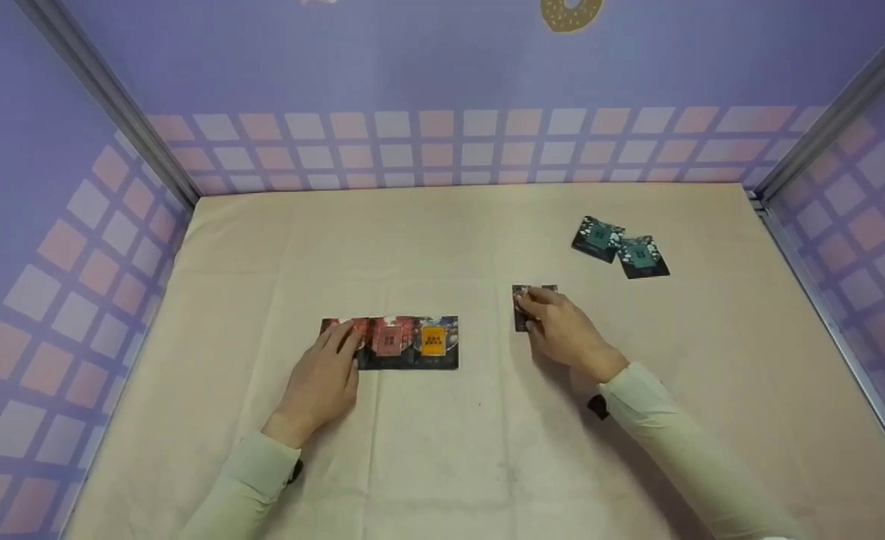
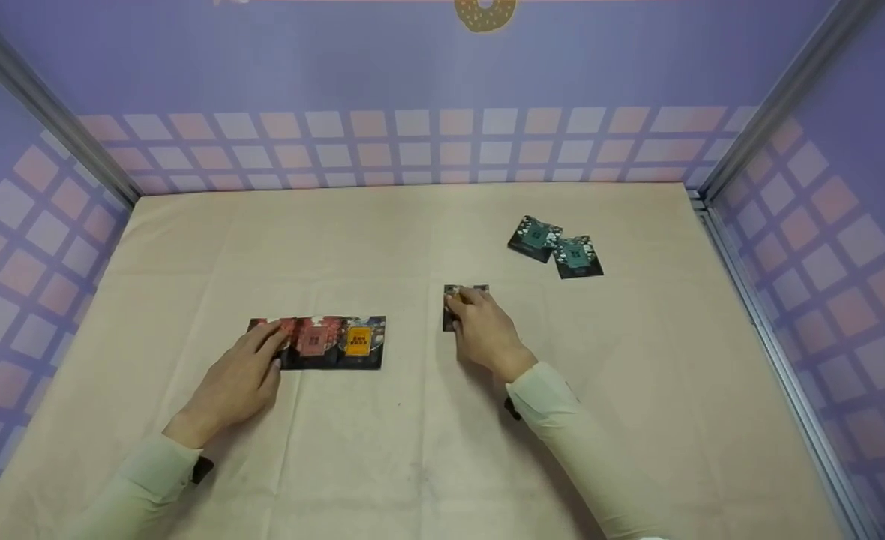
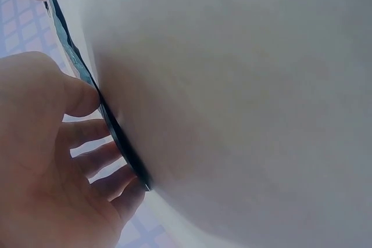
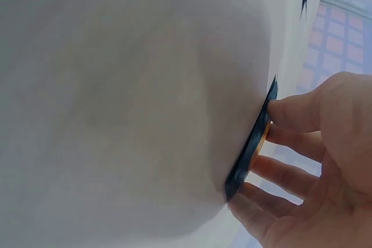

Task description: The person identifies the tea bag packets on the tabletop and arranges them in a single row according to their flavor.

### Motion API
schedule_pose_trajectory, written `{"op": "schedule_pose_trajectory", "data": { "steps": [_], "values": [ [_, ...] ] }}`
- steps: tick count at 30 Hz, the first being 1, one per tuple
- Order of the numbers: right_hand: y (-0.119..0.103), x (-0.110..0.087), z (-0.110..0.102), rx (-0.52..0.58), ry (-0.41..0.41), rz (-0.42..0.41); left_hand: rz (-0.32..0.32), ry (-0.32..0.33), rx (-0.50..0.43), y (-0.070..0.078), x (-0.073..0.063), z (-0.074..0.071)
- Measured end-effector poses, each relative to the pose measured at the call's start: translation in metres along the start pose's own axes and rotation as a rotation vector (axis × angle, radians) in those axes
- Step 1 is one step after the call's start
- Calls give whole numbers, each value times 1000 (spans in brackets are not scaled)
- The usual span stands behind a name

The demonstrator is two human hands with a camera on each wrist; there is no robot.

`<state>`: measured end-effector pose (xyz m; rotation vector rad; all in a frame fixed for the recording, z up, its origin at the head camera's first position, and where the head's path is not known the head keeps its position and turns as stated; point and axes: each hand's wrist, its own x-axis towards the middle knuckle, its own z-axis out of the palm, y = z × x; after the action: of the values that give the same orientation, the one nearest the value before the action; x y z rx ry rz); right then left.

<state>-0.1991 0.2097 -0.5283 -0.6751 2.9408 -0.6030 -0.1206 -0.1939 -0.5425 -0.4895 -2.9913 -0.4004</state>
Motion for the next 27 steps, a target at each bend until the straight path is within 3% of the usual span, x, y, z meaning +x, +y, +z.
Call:
{"op": "schedule_pose_trajectory", "data": {
  "steps": [7,12,27],
  "values": [
    [-8,-4,6,-21,48,-32,-1,-24,-15,1,2,-1],
    [-17,-5,13,-45,77,-71,7,-6,-13,0,0,0],
    [-41,-11,21,-51,48,-47,6,-9,-17,-1,0,-1]
  ]
}}
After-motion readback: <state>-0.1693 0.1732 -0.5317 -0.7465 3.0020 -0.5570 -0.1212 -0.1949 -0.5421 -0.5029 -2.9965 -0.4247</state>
